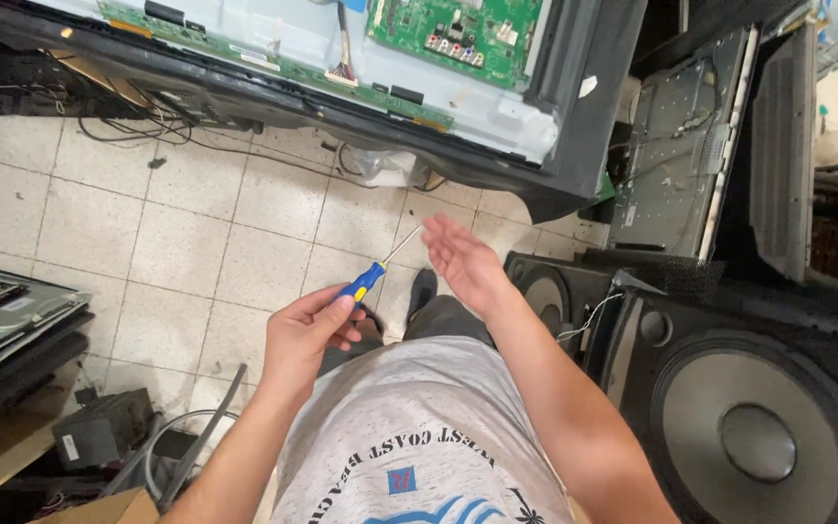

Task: Repairing a flat-screen television by unscrewing the chassis and manipulating internal circuit boards on a workbench.

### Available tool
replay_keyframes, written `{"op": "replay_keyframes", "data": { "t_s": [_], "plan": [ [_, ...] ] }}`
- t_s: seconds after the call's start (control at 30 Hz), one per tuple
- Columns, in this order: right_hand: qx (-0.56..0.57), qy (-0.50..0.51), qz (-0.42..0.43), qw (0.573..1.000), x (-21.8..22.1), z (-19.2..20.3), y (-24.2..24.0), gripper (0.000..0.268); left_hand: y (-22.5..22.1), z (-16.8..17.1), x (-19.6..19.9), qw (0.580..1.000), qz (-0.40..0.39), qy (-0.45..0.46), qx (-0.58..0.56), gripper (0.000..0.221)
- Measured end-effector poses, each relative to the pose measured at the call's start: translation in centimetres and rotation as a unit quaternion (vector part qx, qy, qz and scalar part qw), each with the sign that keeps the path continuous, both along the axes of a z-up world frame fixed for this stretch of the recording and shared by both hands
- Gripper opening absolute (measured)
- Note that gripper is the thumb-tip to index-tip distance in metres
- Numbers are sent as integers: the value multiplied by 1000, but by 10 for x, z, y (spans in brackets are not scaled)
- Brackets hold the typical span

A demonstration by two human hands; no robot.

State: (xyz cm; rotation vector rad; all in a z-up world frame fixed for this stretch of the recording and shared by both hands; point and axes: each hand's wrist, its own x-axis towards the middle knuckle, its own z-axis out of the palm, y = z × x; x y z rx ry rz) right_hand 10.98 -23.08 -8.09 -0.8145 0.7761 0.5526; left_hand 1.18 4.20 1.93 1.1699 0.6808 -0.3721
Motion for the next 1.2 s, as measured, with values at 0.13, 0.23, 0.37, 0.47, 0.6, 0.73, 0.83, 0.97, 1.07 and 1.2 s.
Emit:
{"op": "replay_keyframes", "data": {
  "t_s": [0.13, 0.23, 0.37, 0.47, 0.6, 0.73, 0.83, 0.97, 1.07, 1.2],
  "plan": [
    [79, -39, -61, 994, 8, -12, 10, 28, -1, -2, 3, 1000, -15, -17, -3, 42],
    [128, -30, -90, 987, 15, -1, 10, 27, -16, 4, 5, 999, -2, -27, -19, 41],
    [141, -41, -56, 988, 25, 13, 1, 28, -46, 11, 6, 999, 23, -44, -11, 42],
    [202, -44, -19, 978, 29, 6, -21, 24, -74, 13, 4, 997, 51, -56, -4, 38],
    [245, -43, 16, 968, 34, 13, -48, 25, -117, 12, -2, 994, 91, -64, 16, 36],
    [251, -47, 57, 965, 39, 12, -71, 28, -153, 17, -11, 987, 131, -70, 65, 33],
    [239, -43, 79, 967, 40, 13, -81, 27, -174, 18, -19, 980, 170, -78, 66, 32],
    [247, -41, 100, 963, 39, 7, -91, 28, -191, 14, -27, 976, 192, -79, 67, 31],
    [244, -48, 112, 962, 39, 4, -97, 28, -201, 13, -28, 971, 222, -70, 59, 29],
    [224, -62, 123, 965, 38, 7, -101, 29, -213, 9, -29, 966, 249, -58, 43, 30]
  ]
}}
